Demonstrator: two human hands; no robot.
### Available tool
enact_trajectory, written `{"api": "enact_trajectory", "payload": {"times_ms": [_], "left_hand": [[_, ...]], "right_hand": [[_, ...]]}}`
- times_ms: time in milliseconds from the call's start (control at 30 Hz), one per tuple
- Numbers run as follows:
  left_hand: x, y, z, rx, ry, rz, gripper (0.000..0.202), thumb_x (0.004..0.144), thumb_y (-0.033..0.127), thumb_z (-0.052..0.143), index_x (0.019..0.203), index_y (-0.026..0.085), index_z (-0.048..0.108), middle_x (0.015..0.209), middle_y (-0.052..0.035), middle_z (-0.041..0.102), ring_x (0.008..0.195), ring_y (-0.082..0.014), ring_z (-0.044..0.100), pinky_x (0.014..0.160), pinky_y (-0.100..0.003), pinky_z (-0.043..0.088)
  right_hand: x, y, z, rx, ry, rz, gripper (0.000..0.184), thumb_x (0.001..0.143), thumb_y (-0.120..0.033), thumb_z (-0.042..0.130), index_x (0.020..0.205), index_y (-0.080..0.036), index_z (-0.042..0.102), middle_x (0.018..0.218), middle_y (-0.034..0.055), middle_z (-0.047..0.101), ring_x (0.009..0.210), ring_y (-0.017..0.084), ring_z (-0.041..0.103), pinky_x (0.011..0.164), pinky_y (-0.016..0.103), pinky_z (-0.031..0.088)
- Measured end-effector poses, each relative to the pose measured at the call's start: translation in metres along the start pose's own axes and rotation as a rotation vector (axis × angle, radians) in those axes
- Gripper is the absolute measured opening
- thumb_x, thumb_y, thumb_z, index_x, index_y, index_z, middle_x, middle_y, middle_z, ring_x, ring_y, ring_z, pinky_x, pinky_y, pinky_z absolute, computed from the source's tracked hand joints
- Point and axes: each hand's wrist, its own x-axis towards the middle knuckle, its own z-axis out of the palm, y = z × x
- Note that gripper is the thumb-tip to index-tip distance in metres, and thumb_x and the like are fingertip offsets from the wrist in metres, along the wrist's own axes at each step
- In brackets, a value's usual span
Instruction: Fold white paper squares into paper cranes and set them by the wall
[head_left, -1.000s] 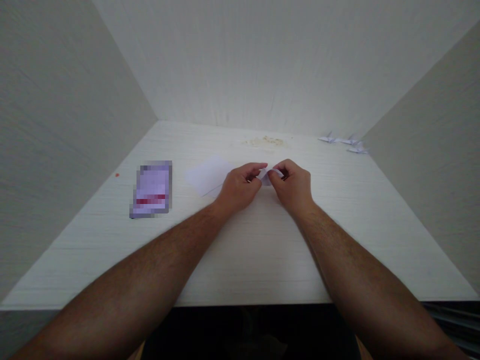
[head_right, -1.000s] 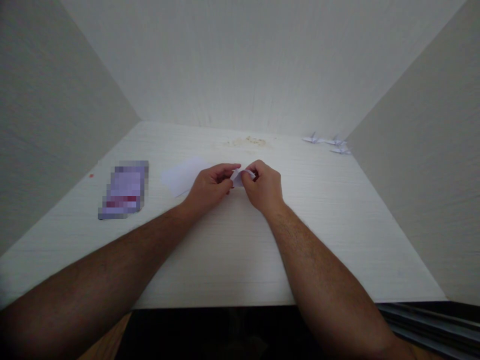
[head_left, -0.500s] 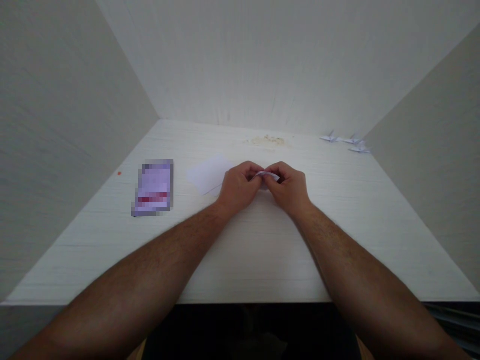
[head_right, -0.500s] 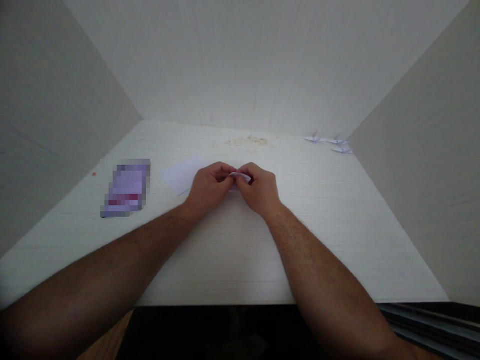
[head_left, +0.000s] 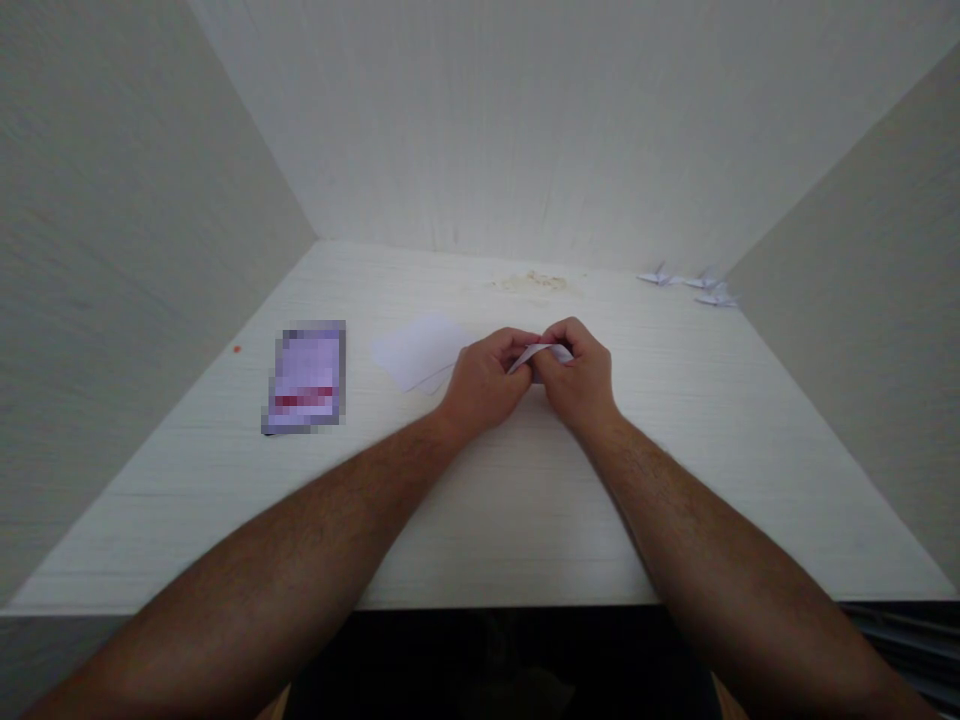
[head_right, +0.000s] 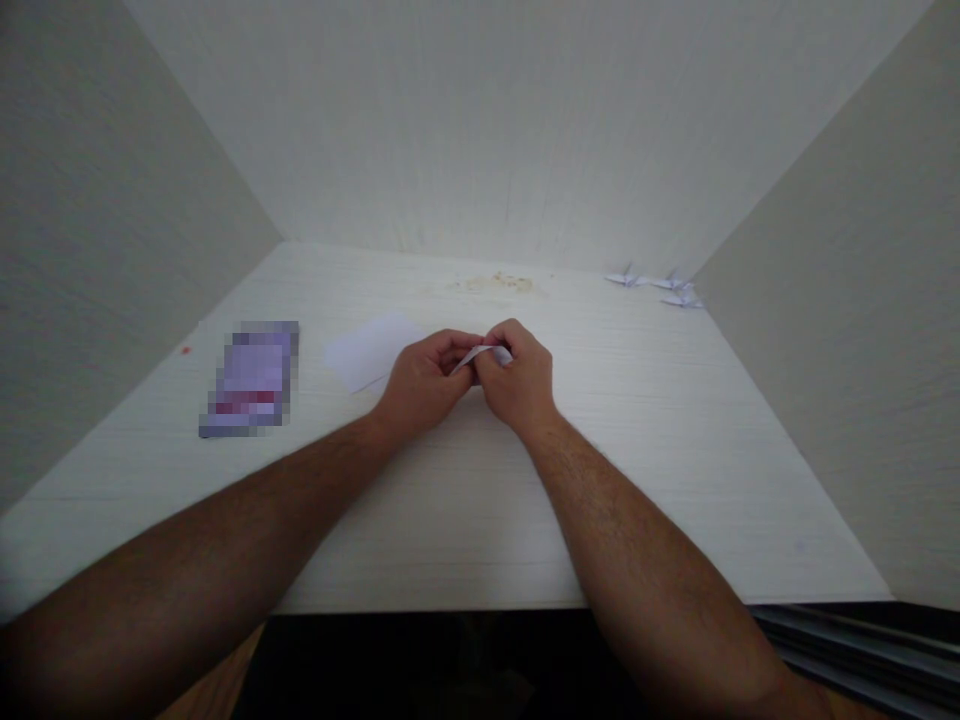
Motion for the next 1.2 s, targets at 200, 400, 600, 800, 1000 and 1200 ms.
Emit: {"api": "enact_trajectory", "payload": {"times_ms": [200,400,600,800,1000,1200], "left_hand": [[0.001,0.003,0.001,-0.118,0.002,-0.046,0.03,0.075,0.01,0.064,0.103,0.018,0.07,0.098,-0.0043,0.078,0.087,-0.0169,0.075,0.081,-0.031,0.063],[0.002,0.011,0.001,-0.191,0.011,-0.133,0.028,0.074,0.01,0.065,0.101,0.015,0.068,0.094,-0.005,0.078,0.081,-0.0158,0.074,0.077,-0.031,0.064],[0.003,0.009,0.001,-0.164,0.052,-0.14,0.031,0.072,0.007,0.062,0.102,0.015,0.067,0.091,-0.0046,0.077,0.076,-0.0143,0.073,0.075,-0.03,0.063],[0.002,0.008,0.001,-0.137,0.071,-0.12,0.032,0.072,0.007,0.061,0.102,0.015,0.067,0.09,-0.0038,0.076,0.076,-0.0143,0.072,0.074,-0.03,0.063],[0.008,0.004,-0.007,0.024,0.163,-0.156,0.036,0.07,0.009,0.06,0.103,0.015,0.073,0.088,-0.0046,0.077,0.072,-0.016,0.072,0.07,-0.031,0.062],[0.014,0.004,-0.013,0.058,0.139,-0.214,0.029,0.069,0.011,0.062,0.094,0.015,0.077,0.086,-0.0053,0.077,0.072,-0.0178,0.072,0.065,-0.029,0.061]], "right_hand": [[0.0,0.003,0.0,0.049,-0.011,-0.028,0.008,0.073,-0.015,0.054,0.075,-0.023,0.057,0.07,-0.0038,0.058,0.064,0.014,0.05,0.062,0.028,0.04],[0.0,0.007,0.0,0.052,-0.007,-0.043,0.011,0.077,-0.017,0.053,0.08,-0.023,0.061,0.075,-0.0018,0.061,0.066,0.015,0.052,0.061,0.029,0.041],[0.0,0.011,0.0,0.076,0.045,-0.055,0.015,0.077,-0.015,0.052,0.081,-0.023,0.063,0.074,-0.0014,0.062,0.064,0.014,0.053,0.059,0.029,0.041],[0.0,0.015,0.001,0.153,0.062,-0.016,0.015,0.078,-0.017,0.051,0.079,-0.023,0.064,0.075,0.0003,0.064,0.07,0.016,0.059,0.059,0.029,0.044],[0.007,0.019,-0.008,0.181,0.035,-0.036,0.023,0.074,-0.013,0.05,0.086,-0.023,0.067,0.084,0.0014,0.065,0.07,0.015,0.058,0.056,0.028,0.044],[0.009,0.015,-0.018,0.134,-0.239,-0.259,0.037,0.067,-0.006,0.056,0.095,-0.026,0.071,0.121,0.0058,0.063,0.097,0.018,0.062,0.062,0.028,0.049]]}}
